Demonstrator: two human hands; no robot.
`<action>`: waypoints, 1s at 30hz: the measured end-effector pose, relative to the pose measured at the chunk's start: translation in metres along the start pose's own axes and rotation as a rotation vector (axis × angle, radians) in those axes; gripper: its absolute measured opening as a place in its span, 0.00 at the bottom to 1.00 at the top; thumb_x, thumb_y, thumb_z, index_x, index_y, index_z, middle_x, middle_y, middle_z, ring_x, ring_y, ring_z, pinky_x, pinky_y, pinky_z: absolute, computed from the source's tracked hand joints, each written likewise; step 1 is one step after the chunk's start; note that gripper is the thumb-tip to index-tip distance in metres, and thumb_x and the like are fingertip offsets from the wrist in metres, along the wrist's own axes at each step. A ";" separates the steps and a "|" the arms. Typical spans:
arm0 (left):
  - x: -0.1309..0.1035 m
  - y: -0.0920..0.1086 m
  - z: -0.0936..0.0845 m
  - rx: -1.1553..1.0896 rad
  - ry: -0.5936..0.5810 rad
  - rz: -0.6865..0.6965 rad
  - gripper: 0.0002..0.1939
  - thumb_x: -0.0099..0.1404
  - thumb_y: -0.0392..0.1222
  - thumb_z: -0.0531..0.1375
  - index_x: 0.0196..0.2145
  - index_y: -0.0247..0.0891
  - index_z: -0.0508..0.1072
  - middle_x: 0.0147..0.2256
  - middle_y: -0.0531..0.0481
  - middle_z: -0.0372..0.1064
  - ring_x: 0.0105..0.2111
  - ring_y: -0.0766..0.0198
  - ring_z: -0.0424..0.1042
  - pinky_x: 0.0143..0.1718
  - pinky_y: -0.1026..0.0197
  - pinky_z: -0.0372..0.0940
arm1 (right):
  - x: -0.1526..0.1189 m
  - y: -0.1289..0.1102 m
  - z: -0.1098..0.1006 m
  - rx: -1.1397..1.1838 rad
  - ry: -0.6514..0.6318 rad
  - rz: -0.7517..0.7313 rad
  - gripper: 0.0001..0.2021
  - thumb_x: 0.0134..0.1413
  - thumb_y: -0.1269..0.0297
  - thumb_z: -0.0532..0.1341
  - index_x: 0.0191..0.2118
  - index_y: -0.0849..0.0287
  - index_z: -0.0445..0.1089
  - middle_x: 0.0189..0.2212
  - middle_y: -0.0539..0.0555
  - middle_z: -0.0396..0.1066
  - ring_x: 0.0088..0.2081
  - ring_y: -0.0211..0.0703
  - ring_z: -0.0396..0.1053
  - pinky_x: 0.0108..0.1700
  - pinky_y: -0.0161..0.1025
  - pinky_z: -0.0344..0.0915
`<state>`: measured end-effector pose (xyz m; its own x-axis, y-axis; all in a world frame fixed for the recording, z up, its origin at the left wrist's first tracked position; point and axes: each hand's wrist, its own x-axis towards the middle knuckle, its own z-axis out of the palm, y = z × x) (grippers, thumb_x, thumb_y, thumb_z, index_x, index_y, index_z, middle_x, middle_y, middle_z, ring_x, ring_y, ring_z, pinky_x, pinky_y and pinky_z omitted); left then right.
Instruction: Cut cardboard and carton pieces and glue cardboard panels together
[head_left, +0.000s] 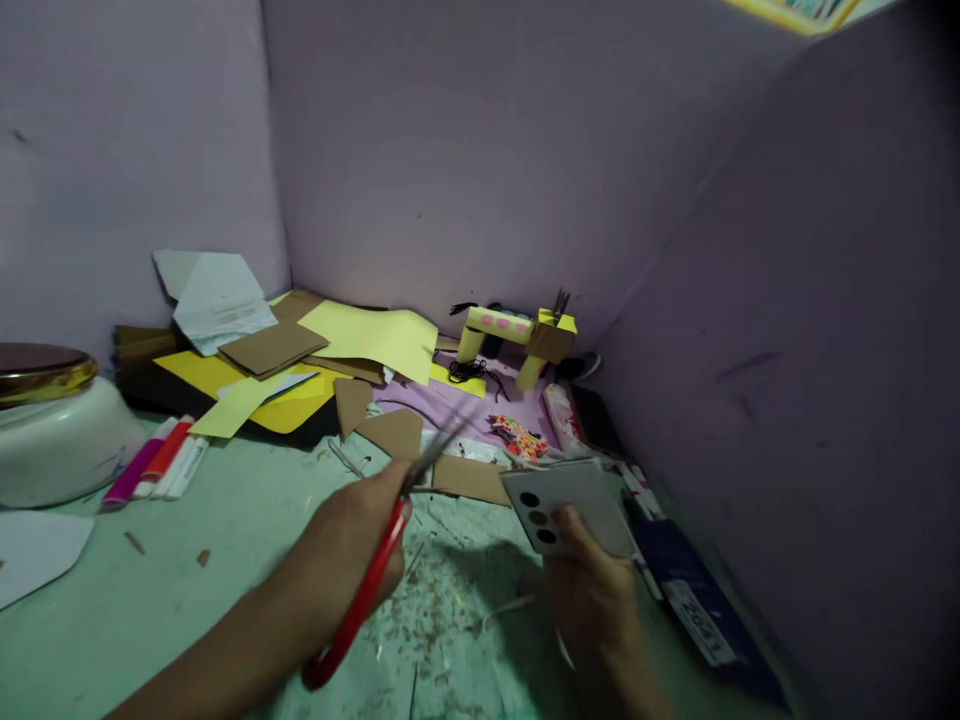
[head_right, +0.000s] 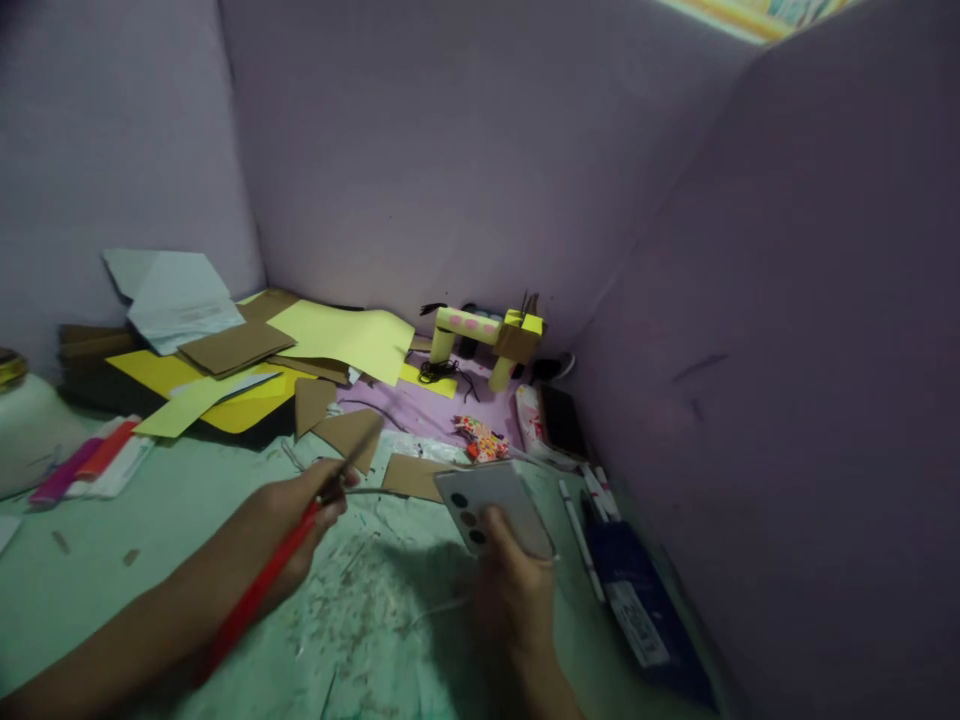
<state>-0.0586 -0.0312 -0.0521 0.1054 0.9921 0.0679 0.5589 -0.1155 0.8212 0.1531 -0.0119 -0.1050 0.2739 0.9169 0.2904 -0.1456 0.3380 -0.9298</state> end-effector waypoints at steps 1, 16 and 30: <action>0.001 0.000 -0.001 -0.167 0.024 -0.050 0.09 0.57 0.41 0.54 0.37 0.40 0.65 0.26 0.52 0.68 0.26 0.60 0.70 0.30 0.58 0.65 | 0.000 0.001 -0.002 -0.101 -0.042 -0.128 0.04 0.48 0.67 0.65 0.32 0.57 0.77 0.26 0.50 0.77 0.29 0.44 0.73 0.34 0.40 0.69; -0.011 0.007 0.018 -0.458 0.156 -0.039 0.08 0.56 0.38 0.55 0.34 0.42 0.60 0.23 0.61 0.55 0.21 0.69 0.56 0.23 0.65 0.56 | -0.014 -0.001 0.009 -0.405 -0.123 -0.528 0.24 0.44 0.66 0.66 0.50 0.41 0.69 0.61 0.44 0.57 0.61 0.56 0.50 0.62 0.58 0.43; -0.007 0.013 0.025 -0.196 0.173 0.249 0.07 0.61 0.33 0.53 0.37 0.41 0.62 0.28 0.54 0.66 0.28 0.66 0.69 0.32 0.63 0.66 | -0.024 -0.002 0.036 0.482 -0.259 0.600 0.28 0.32 0.67 0.72 0.47 0.58 0.71 0.38 0.59 0.78 0.42 0.58 0.74 0.46 0.53 0.67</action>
<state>-0.0316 -0.0407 -0.0565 0.0686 0.9302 0.3606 0.3636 -0.3599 0.8592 0.1129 -0.0270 -0.1021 -0.2004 0.9712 -0.1286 -0.6073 -0.2261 -0.7617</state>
